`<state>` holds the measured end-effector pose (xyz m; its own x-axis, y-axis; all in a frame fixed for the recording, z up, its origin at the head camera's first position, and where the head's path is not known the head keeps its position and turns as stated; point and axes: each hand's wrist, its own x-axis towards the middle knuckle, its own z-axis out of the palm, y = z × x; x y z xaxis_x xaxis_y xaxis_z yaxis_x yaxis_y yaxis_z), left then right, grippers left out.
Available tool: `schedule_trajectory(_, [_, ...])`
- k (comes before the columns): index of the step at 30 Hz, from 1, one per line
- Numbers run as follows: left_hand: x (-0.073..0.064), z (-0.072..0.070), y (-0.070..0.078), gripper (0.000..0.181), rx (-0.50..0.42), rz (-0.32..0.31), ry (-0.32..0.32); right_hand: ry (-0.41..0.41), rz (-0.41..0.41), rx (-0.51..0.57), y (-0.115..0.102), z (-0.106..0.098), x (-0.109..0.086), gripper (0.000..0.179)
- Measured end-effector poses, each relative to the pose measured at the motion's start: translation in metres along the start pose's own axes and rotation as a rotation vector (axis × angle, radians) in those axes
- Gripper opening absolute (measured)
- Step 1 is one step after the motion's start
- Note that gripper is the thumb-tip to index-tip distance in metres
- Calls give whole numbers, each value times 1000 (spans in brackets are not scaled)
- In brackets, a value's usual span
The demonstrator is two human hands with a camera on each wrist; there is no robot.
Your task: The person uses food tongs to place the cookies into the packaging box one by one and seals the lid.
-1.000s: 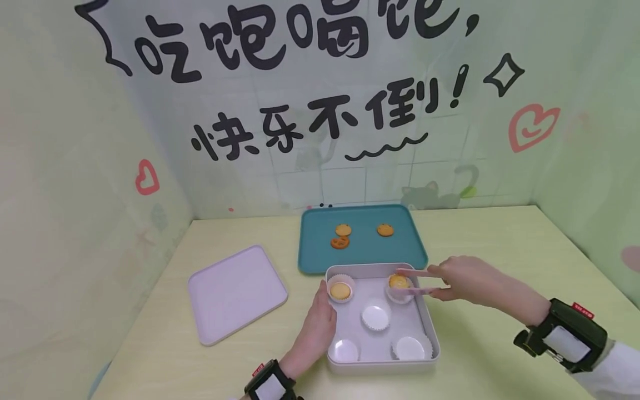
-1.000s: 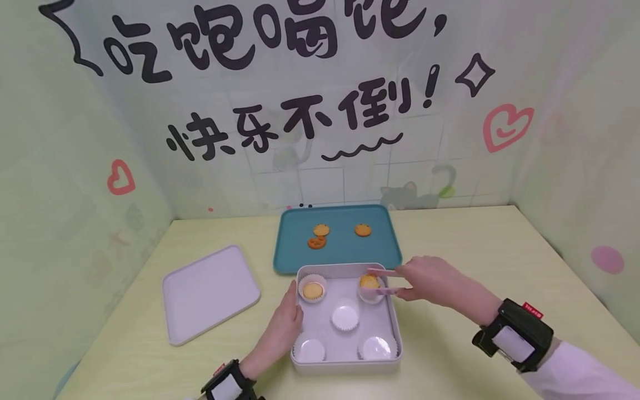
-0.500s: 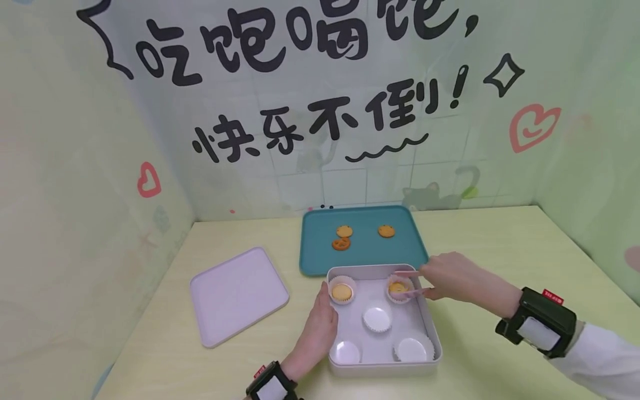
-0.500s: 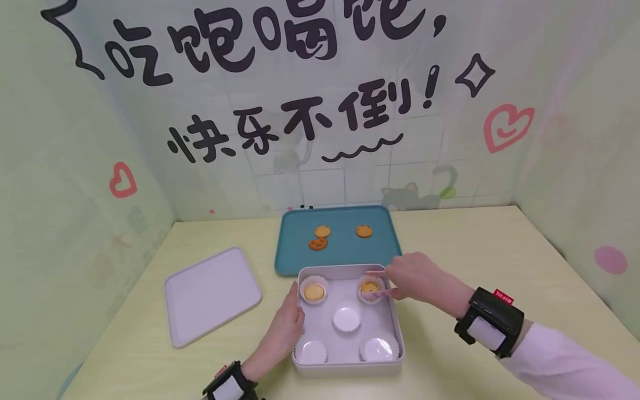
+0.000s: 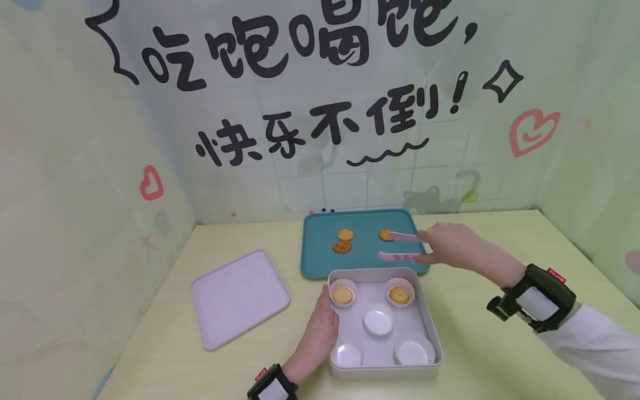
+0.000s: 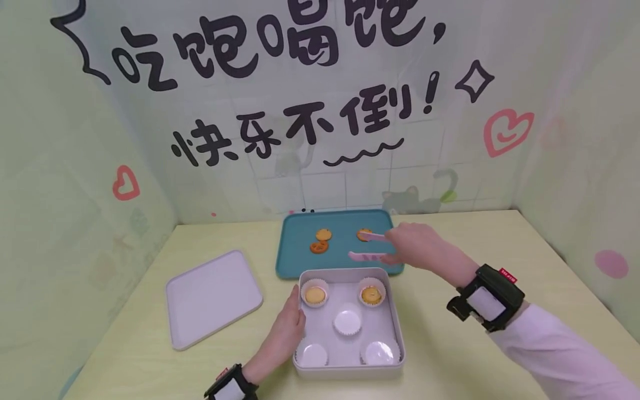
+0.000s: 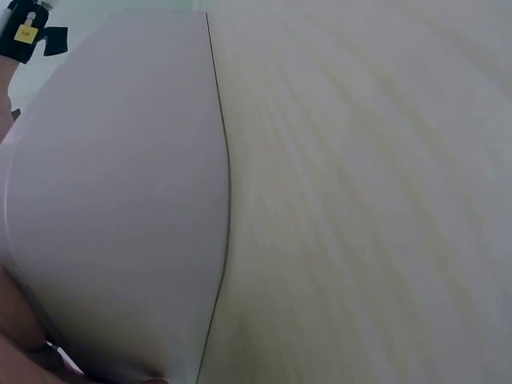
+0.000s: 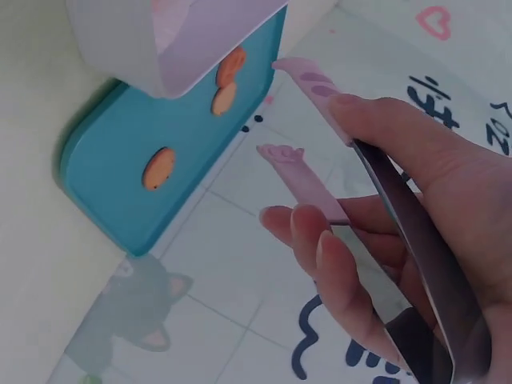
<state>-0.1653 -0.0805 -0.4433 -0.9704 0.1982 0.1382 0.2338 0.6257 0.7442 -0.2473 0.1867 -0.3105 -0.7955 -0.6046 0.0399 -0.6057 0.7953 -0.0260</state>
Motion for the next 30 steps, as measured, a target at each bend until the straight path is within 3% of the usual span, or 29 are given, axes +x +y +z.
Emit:
schedule_trajectory(14, [-3, 5, 0, 45, 12, -12, 7, -187, 218, 154, 48, 49, 50, 35])
schedule_trajectory(26, [-4, 2, 2, 45, 14, -1, 6, -139, 274, 192, 62, 74, 67, 39])
schedule_trajectory(30, [-3, 0, 2, 45, 31, 0, 13, -137, 278, 161, 60, 77, 72, 43])
